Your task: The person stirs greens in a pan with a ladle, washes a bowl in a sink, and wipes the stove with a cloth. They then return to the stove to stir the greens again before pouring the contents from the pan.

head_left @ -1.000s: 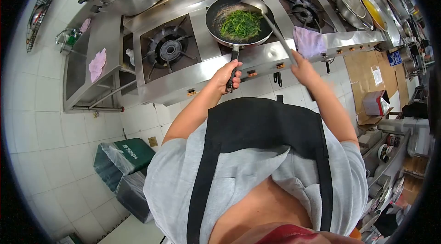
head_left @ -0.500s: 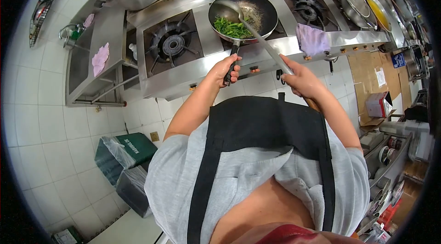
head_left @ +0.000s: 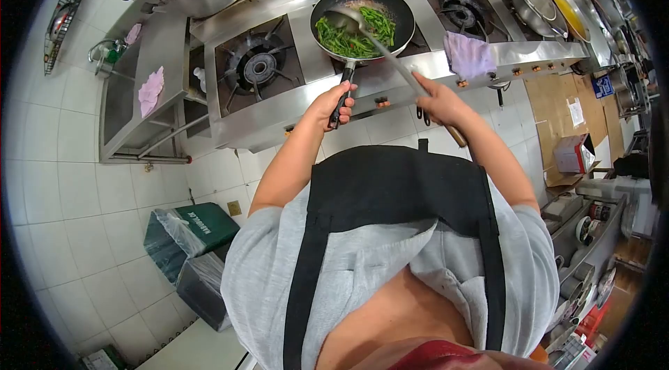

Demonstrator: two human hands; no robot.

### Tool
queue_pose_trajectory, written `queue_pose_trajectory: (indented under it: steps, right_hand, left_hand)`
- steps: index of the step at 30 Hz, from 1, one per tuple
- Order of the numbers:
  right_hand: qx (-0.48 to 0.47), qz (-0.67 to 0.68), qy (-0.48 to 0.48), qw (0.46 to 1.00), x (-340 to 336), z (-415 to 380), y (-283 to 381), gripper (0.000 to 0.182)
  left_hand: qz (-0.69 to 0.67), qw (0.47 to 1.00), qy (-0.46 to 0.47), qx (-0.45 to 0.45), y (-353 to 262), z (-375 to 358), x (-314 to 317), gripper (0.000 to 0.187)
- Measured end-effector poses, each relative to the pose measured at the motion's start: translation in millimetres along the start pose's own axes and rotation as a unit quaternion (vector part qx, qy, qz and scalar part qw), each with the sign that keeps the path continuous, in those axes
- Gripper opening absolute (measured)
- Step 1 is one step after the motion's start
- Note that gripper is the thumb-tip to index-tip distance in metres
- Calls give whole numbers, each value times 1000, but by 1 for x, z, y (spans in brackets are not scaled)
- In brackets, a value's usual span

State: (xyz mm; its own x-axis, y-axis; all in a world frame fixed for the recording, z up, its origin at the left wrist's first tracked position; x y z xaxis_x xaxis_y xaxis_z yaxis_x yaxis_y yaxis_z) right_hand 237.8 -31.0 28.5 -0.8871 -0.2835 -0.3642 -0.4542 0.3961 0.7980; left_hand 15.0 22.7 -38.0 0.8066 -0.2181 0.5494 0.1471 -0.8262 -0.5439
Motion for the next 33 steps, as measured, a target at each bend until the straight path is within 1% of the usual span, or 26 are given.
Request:
queue_pose_trajectory:
  steps: [1,3,4,5,6,7,8,10,11,13,14,16,17,19,20,21,22,23,25,26,28,29,31,32,33]
  right_hand:
    - [-2,1,0,1000,1,7,-4,67]
    - [-56,-105,-134,984,-20,12,1,67]
    - [-75,-117,-143,980,-23,4,5,67]
    - [-76,-118,-142,980,-23,-12,15,67]
    - [-52,-120,-121,984,-20,-32,23,66]
    - [-27,-122,-98,987,-17,-41,26,66]
    - [-25,-124,-96,987,-14,-40,24,66]
    - [-147,-128,-77,978,2,-35,33,66]
    - [-146,-126,-79,978,7,-24,31,66]
    - [-93,-283,-80,951,10,5,30,69]
    - [-93,-281,-83,951,6,7,31,69]
    - [-8,-308,-91,947,-9,8,22,72]
    - [-9,-307,-94,947,-11,3,22,72]
    - [-2,-392,-113,913,-11,-20,20,74]
    - [0,-394,-113,912,-8,-30,22,74]
    - [-13,-386,-87,918,1,-39,26,73]
    - [-26,-376,-60,924,8,-43,28,72]
    - [-26,-378,-59,924,7,-36,26,72]
    - [-124,-278,-58,951,8,-7,27,71]
    - [-125,-277,-60,951,7,7,22,71]
    - [-104,-252,-118,955,-5,21,24,68]
    - [-106,-252,-119,954,-10,15,28,68]
    - [-77,-216,-150,962,-30,-7,30,67]
    - [-75,-219,-147,962,-36,-15,18,67]
    - [-149,-247,-189,939,-47,-29,14,67]
  left_hand:
    - [13,1000,2,2,-1,-1,0,31]
    - [6,1000,0,0,-1,-1,-3,32]
    - [-4,1000,0,-3,-3,-1,-4,32]
    - [-6,1000,-1,-2,-5,0,-5,32]
    - [-6,1000,1,-5,-4,0,-6,32]
    - [-7,1000,2,-8,-3,0,-8,33]
    - [-11,1000,2,-10,-2,1,-9,33]
    - [-19,1000,14,-7,-1,3,-9,33]
    - [-17,1000,14,-9,-1,3,-10,33]
    - [1,1000,19,-13,-2,4,-10,32]
    - [5,1000,20,-13,-2,4,-10,32]
    - [0,1000,14,-16,-4,1,-9,32]
    - [2,1000,15,-16,-6,-1,-7,32]
    - [-8,1000,1,-7,-6,-5,-5,32]
    - [-12,1000,7,-4,-5,-2,-7,32]
    - [-14,1000,10,-4,-5,0,-8,32]
    - [-17,1000,13,-6,-4,0,-8,31]
    - [-18,1000,16,-8,-3,1,-8,31]
    - [-17,1000,12,-10,-3,1,-7,32]
    - [-15,1000,8,-11,-4,0,-7,32]
    - [-13,1000,9,-11,-4,-1,-6,33]
    - [-13,1000,9,-13,-4,-1,-6,34]
    - [-16,1000,24,-7,-6,2,-10,33]
    - [-21,999,38,-6,-4,2,-10,32]
    - [-27,999,38,-9,1,2,-13,32]
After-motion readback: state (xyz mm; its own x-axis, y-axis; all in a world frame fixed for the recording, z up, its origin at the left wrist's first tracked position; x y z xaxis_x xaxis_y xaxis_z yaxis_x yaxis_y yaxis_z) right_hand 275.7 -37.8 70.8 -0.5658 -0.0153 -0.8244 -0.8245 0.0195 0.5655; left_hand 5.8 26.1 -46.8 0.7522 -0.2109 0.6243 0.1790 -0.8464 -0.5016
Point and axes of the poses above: each hand's wrist, its own z-axis towards the middle knuckle, its own x-axis out of the palm, y = z × x, the point moved 8 cm from there along z, towards the middle knuckle, and after that the axes turned 3 degrees about -x, right-handed, at the moved point
